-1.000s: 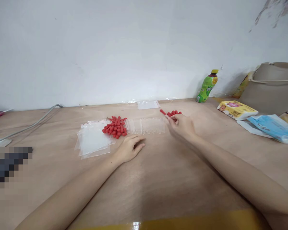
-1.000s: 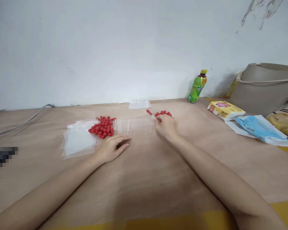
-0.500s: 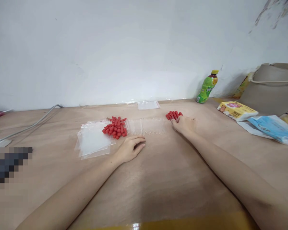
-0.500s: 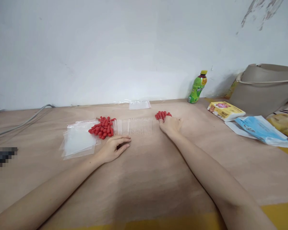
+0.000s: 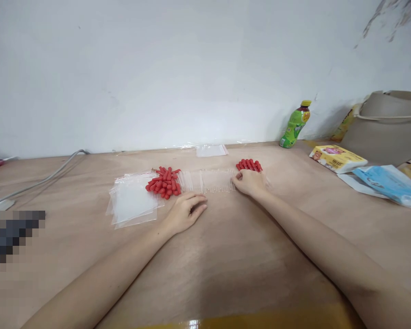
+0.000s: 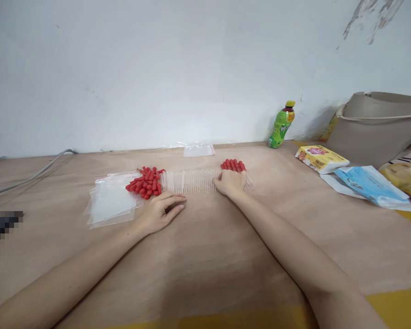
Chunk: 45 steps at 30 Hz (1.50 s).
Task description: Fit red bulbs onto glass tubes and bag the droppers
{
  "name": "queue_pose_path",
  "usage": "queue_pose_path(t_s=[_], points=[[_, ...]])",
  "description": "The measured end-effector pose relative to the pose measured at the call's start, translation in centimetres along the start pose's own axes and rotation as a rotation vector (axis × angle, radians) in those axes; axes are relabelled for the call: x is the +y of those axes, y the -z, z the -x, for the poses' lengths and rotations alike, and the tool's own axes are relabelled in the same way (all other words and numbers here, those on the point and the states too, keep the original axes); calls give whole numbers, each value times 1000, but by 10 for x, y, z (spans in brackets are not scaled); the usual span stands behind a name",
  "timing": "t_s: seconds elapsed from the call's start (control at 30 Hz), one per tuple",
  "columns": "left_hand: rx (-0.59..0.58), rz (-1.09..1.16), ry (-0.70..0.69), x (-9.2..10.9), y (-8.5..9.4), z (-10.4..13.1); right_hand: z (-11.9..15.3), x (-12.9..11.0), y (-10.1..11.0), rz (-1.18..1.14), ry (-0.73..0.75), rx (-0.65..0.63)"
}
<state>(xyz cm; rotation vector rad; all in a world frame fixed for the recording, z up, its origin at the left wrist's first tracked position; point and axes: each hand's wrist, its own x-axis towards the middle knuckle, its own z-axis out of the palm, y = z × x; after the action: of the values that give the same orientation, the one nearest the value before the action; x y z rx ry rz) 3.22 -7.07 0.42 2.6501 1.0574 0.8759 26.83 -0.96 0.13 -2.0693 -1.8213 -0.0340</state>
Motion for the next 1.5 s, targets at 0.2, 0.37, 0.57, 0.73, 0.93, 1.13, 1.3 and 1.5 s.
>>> queue_pose_path(t_s=[0.2, 0.37, 0.57, 0.73, 0.93, 1.13, 1.3, 1.5], points=[[291, -131, 128, -8, 10, -7, -2, 1, 1, -25, -12, -37], [379, -407, 558, -57, 51, -31, -1, -2, 2, -36, -46, -77], [185, -464, 965, -119, 74, -52, 2, -5, 4, -36, -46, -79], [123, -404, 1059, -134, 70, -58, 6, -6, 6, -57, -44, -43], [376, -277, 914, -124, 73, -57, 9, -4, 5, -74, -19, 31], [615, -48, 411, -79, 60, -40, 12, -2, -1, -103, -25, 124], [229, 119, 249, -28, 26, -8, 21, 0, -7, -243, 162, 290], [38, 92, 194, -8, 4, 7, 42, 2, -9, -365, 592, 225]])
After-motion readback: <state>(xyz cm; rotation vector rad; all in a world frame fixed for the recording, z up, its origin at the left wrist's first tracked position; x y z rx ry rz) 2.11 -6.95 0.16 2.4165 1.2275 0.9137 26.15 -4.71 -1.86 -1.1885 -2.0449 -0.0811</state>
